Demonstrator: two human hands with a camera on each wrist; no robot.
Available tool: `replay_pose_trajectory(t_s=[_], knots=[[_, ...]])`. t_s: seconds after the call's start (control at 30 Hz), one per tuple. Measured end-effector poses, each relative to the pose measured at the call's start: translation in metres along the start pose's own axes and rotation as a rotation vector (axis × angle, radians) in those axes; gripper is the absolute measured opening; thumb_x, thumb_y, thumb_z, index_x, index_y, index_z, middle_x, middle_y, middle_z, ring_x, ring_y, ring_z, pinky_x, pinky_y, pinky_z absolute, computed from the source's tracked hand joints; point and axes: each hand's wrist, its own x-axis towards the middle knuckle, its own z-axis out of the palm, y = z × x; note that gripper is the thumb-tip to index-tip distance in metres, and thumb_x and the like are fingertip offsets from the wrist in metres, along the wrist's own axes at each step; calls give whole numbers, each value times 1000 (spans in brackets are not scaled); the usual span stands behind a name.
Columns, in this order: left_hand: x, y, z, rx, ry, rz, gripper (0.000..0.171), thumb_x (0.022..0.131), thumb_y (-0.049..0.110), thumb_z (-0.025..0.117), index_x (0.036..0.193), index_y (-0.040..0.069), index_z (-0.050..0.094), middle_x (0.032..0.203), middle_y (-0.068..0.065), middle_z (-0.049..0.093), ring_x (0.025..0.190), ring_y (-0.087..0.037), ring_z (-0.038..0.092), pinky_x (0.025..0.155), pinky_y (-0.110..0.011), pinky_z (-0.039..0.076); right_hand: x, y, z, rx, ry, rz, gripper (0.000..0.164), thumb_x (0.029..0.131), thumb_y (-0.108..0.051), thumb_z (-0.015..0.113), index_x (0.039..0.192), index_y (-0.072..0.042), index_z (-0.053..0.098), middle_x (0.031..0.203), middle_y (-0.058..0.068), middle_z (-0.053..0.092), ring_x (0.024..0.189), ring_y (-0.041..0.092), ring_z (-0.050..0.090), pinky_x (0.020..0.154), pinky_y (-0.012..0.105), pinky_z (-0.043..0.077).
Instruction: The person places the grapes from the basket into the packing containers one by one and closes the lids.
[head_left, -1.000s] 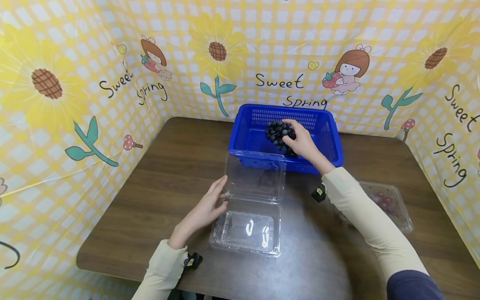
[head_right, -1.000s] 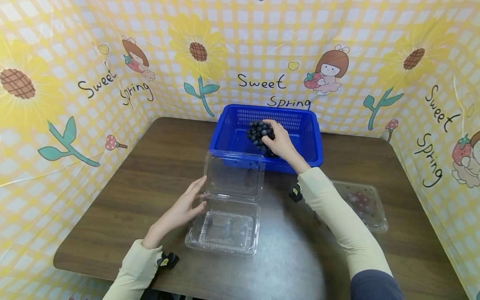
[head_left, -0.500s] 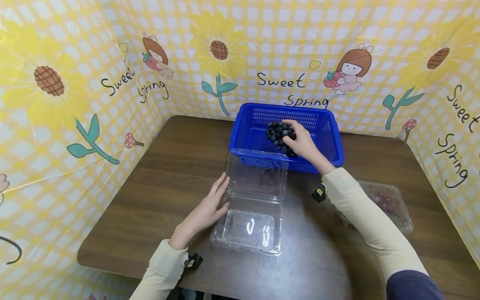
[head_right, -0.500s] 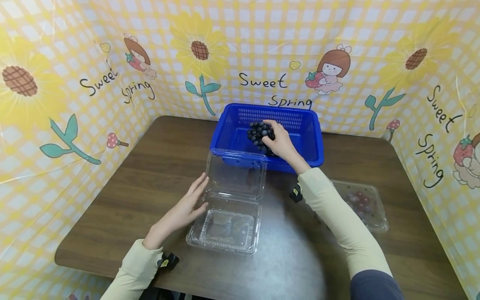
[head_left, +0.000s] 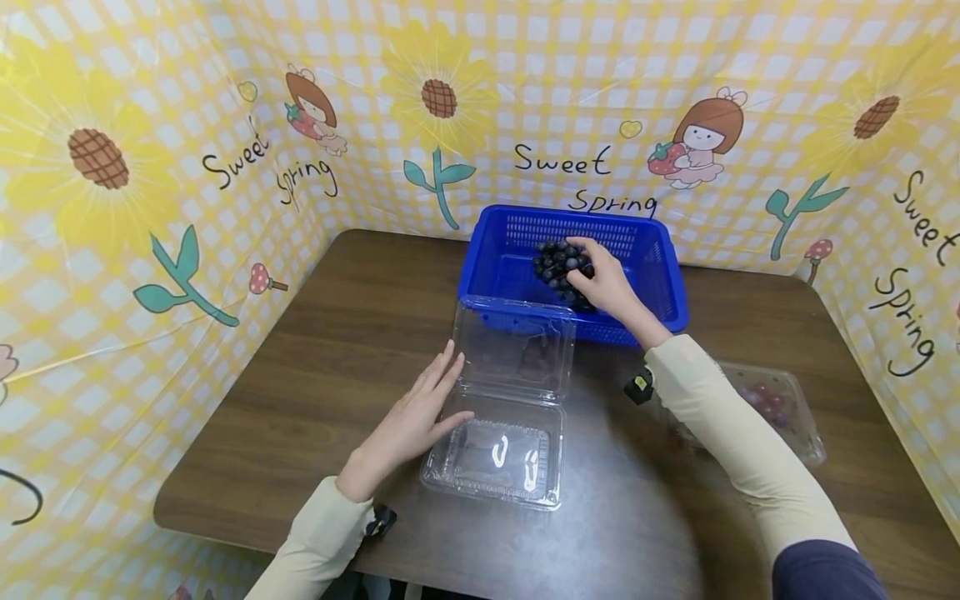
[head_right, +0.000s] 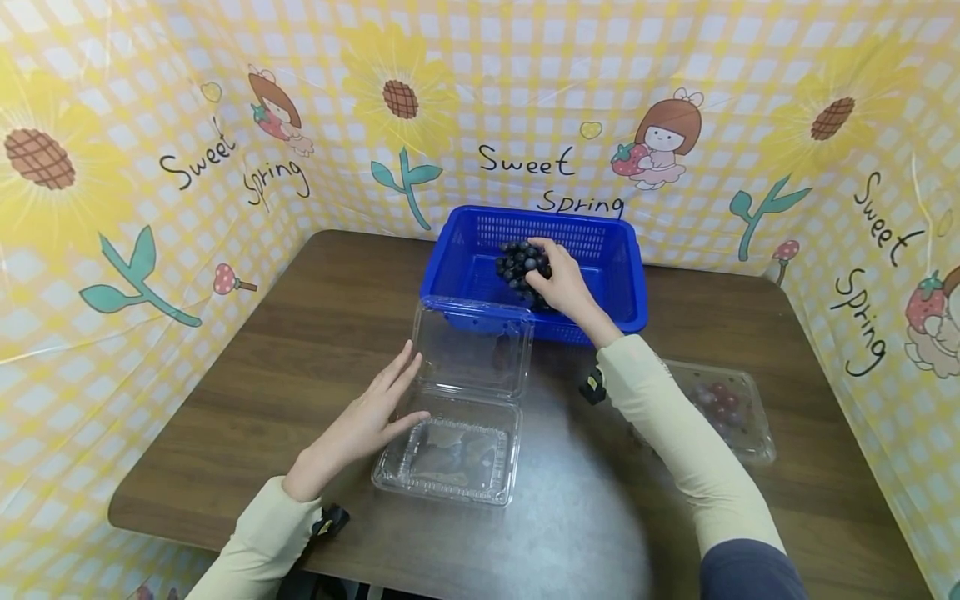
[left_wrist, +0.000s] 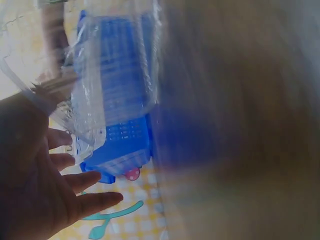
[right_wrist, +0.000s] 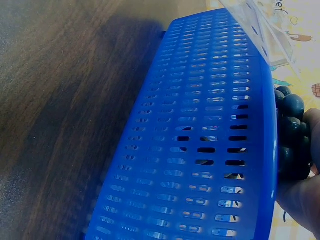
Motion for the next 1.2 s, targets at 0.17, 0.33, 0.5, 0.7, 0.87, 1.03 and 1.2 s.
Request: replay_pose_trajectory(t_s=[0.17,0.33,0.5,0.7,0.87,1.03,1.2], knots=[[-5,1,0,100,-20,-1,83,87,56,52,149,14,16,157,-6,1,143,-28,5,107,-58,23,-2,0,-1,3,-3,4,52,87,-9,51,138,-6,39,135,20,44,109,31,46,62,37,31],[-8,2,0,126,-43,-1,81,88,61,47,150,18,16,157,-1,2,143,-25,2,108,-60,19,-3,1,-2,-2,-1,8,52,87,-8,52,138,-7,39,136,19,43,107,31,46,62,37,31],[-8,2,2,141,-53,10,78,89,60,44,149,19,18,157,0,6,143,-25,3,108,-59,19,-5,-1,-4,-9,8,-2,52,87,-8,51,138,-7,39,134,20,45,100,30,46,62,37,31],[-4,1,5,142,-82,9,77,90,62,40,149,18,17,157,2,2,143,-28,6,108,-59,18,-4,-5,-9,-6,35,-8,52,87,-8,53,138,-10,40,134,17,45,112,29,45,65,37,31],[0,1,8,137,-119,8,78,90,65,34,150,20,14,157,4,2,143,-27,7,109,-59,17,-3,-7,-11,-5,55,-18,52,88,-8,53,137,-10,41,134,15,46,117,29,45,63,37,31],[3,4,9,121,-146,11,77,90,66,32,150,21,13,157,4,3,143,-26,6,109,-59,16,-5,-9,-12,2,61,-20,51,87,-8,53,137,-10,42,133,15,47,116,29,46,63,37,31],[7,8,11,116,-148,13,77,89,67,31,150,22,15,157,5,2,144,-25,4,109,-59,15,-7,-9,-15,0,73,-22,52,87,-8,53,137,-12,42,131,16,48,114,29,47,65,37,31]])
